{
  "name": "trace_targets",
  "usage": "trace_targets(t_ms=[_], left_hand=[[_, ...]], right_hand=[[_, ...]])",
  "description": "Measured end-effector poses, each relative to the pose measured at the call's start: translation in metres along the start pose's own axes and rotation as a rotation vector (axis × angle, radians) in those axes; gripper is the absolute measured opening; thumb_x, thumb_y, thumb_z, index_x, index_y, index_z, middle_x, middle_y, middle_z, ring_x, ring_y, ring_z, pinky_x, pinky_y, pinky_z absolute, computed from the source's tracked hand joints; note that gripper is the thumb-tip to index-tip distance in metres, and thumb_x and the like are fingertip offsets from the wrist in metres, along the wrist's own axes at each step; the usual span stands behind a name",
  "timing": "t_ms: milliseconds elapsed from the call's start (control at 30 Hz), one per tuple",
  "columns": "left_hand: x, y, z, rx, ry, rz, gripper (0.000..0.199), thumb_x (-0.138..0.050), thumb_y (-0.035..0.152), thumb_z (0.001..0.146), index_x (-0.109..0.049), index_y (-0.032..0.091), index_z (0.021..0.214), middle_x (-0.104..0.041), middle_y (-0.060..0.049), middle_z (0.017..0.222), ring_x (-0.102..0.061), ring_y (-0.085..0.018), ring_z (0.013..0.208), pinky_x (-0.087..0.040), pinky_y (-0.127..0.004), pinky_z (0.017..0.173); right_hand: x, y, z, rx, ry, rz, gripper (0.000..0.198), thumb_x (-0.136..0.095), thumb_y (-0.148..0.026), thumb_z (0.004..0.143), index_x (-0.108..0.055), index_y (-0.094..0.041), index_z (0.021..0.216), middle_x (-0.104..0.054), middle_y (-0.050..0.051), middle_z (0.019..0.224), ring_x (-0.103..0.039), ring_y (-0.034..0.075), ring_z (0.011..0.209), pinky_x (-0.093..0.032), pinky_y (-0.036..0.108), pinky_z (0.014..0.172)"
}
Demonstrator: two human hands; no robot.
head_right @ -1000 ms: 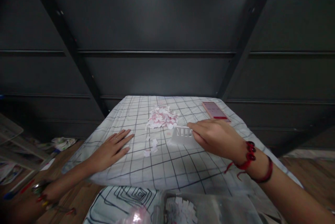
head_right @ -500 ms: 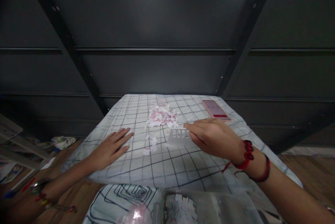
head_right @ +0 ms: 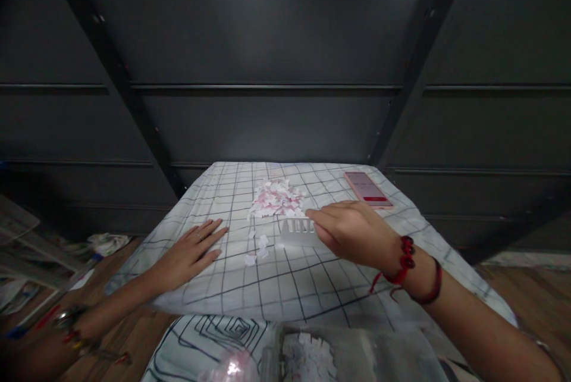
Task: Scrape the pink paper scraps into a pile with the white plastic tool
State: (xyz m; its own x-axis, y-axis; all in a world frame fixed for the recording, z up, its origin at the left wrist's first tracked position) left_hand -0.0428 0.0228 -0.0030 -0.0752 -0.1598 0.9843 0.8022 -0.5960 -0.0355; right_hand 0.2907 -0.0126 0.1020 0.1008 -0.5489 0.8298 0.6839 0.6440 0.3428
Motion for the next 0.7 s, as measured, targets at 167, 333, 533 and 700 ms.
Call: trace_targets(t_ms=[167, 333, 533, 700], left_hand=[[-0.001, 0.0, 0.0, -0.004, 0.013, 0.007, 0.049, -0.026, 0.045, 0.094, -0.039, 0.019, 0.133, -0.031, -0.01, 0.141, -0.026, -0.026, 0.129, -0.026, -0.045, 0.102], [0.001, 0.001, 0.001, -0.002, -0.011, 0.012, 0.05, -0.024, 0.046, 0.094, -0.038, 0.019, 0.134, -0.029, -0.01, 0.142, -0.024, -0.026, 0.13, -0.025, -0.045, 0.102], [0.0, 0.0, 0.0, -0.005, 0.003, -0.004, 0.05, -0.024, 0.047, 0.094, -0.038, 0.019, 0.134, -0.03, -0.009, 0.142, -0.025, -0.027, 0.129, -0.025, -0.046, 0.102], [-0.002, -0.001, 0.0, -0.003, 0.014, -0.013, 0.05, -0.026, 0.047, 0.094, -0.038, 0.019, 0.133, -0.03, -0.009, 0.142, -0.025, -0.027, 0.129, -0.026, -0.046, 0.102]], right_hand=[[-0.008, -0.009, 0.014, 0.023, 0.02, -0.03, 0.023, -0.038, -0.016, 0.083, -0.061, -0.016, 0.086, -0.063, 0.002, 0.066, -0.054, 0.012, 0.058, -0.038, 0.026, 0.057], [0.0, -0.019, 0.016, 0.006, 0.054, -0.023, 0.022, -0.038, -0.016, 0.083, -0.06, -0.016, 0.082, -0.06, 0.001, 0.06, -0.052, 0.012, 0.055, -0.037, 0.026, 0.055], [0.007, -0.014, 0.006, -0.022, -0.016, 0.045, 0.023, -0.036, -0.018, 0.083, -0.059, -0.017, 0.08, -0.06, 0.0, 0.061, -0.051, 0.011, 0.052, -0.036, 0.025, 0.053], [-0.003, -0.006, 0.003, -0.056, 0.003, -0.084, 0.024, -0.037, -0.017, 0.084, -0.06, -0.015, 0.082, -0.061, 0.001, 0.062, -0.053, 0.013, 0.056, -0.036, 0.028, 0.057]])
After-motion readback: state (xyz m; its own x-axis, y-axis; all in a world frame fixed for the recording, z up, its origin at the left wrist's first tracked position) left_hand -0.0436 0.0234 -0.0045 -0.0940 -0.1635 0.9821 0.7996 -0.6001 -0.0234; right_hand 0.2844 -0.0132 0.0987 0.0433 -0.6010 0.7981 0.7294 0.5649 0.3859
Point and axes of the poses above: each hand's wrist, its own z-axis towards the middle knuckle, its own x-axis out of the back of the hand, y = z × x, the point moved 1 cm from there along z, towards the middle knuckle
